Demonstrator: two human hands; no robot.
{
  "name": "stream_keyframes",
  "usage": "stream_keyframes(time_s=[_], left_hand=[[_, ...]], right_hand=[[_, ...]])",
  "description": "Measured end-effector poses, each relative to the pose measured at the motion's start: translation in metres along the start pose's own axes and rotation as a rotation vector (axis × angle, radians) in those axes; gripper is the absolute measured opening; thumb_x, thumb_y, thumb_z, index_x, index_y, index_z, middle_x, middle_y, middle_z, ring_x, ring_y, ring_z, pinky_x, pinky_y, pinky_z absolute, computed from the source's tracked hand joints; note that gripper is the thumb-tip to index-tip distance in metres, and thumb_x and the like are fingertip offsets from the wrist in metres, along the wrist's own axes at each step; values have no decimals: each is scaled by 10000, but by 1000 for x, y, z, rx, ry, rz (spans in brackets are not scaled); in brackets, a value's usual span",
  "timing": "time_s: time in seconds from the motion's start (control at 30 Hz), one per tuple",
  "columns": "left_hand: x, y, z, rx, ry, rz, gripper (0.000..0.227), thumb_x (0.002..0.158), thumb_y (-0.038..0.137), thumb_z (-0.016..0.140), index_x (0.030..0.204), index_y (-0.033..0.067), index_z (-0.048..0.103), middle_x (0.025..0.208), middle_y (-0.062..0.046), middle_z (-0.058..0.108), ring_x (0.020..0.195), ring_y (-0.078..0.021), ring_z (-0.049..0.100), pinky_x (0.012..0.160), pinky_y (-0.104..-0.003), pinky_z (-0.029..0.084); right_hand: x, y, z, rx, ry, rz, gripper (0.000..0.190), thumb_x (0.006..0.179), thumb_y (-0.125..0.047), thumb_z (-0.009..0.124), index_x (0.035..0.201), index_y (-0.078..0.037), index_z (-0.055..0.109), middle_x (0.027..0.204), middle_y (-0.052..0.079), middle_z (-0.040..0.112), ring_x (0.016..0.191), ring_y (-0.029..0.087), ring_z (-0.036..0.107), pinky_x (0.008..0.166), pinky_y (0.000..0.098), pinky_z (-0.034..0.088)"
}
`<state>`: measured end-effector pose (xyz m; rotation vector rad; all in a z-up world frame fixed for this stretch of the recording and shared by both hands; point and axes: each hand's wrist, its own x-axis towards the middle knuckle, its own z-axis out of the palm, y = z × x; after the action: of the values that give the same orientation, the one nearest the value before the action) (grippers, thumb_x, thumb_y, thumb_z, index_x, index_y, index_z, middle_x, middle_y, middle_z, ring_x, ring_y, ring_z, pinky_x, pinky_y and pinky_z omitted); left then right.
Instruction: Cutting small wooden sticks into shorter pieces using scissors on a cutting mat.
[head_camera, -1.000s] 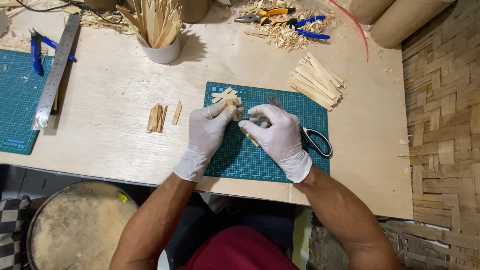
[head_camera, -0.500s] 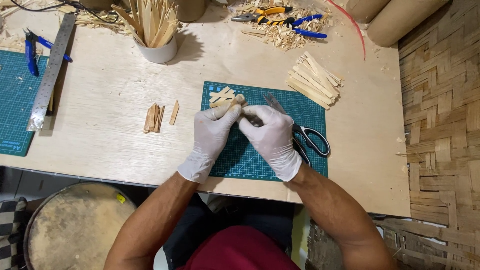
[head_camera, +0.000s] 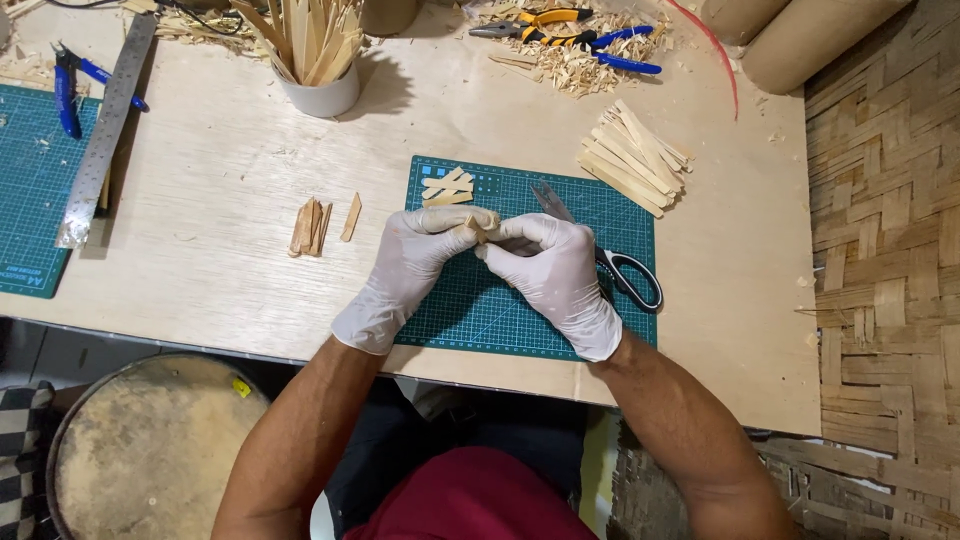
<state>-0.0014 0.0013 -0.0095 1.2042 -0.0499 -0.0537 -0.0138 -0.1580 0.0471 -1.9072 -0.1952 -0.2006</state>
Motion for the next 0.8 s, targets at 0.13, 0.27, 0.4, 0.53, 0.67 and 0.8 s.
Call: stream_keyframes(time_s=[0.13, 0.27, 0.4, 0.53, 0.67, 0.8], left_hand=[[-2, 5, 8, -1, 16, 46, 195, 775, 79, 890, 955, 85, 816, 986, -140, 789, 946, -210, 714, 954, -389, 565], [-6, 6, 13, 163, 62, 126, 204, 813, 124, 888, 1005, 105, 821, 1006, -92, 775, 984, -182, 707, 967, -362, 560], [-16, 5, 31, 293, 154, 227, 287, 813, 154, 894, 1086, 119, 813, 1022, -89, 761, 1000, -185, 701, 981, -351, 547], [-20, 16, 40, 322, 234, 275, 141, 890, 94, 832, 1030, 95, 818, 983, -94, 771, 978, -195, 722, 951, -335, 560], [-31, 26, 22, 520, 225, 369, 132, 886, 38, 814, 1008, 89, 825, 926, -113, 755, 930, -260, 732, 895, -364, 574], [-39, 3, -11, 772, 182, 362, 164, 886, 69, 817, 1025, 155, 834, 906, -94, 746, 903, -293, 717, 886, -374, 562]], right_hand=[[-1, 1, 1, -6, 17, -29, 160, 725, -16, 897, 854, -62, 815, 710, 92, 763, 585, 158, 745, 545, 227, 602], [-1, 3, 0, -3, 72, -78, 167, 720, 4, 878, 860, -30, 793, 742, 134, 763, 634, 224, 763, 532, 278, 612], [-1, 1, -5, -29, 139, -136, 144, 759, -84, 913, 840, -60, 796, 730, 100, 769, 603, 215, 756, 527, 272, 617], [-6, -3, -2, -69, 182, -235, 119, 767, -1, 877, 823, -30, 777, 736, 152, 756, 614, 260, 756, 519, 320, 607], [-3, -5, -24, -187, 195, -391, 173, 737, -26, 882, 852, -70, 759, 762, 102, 746, 639, 232, 742, 557, 316, 622], [-13, 2, -61, -278, 244, -361, 170, 752, -53, 872, 873, -98, 760, 781, 71, 740, 662, 209, 739, 571, 299, 620]])
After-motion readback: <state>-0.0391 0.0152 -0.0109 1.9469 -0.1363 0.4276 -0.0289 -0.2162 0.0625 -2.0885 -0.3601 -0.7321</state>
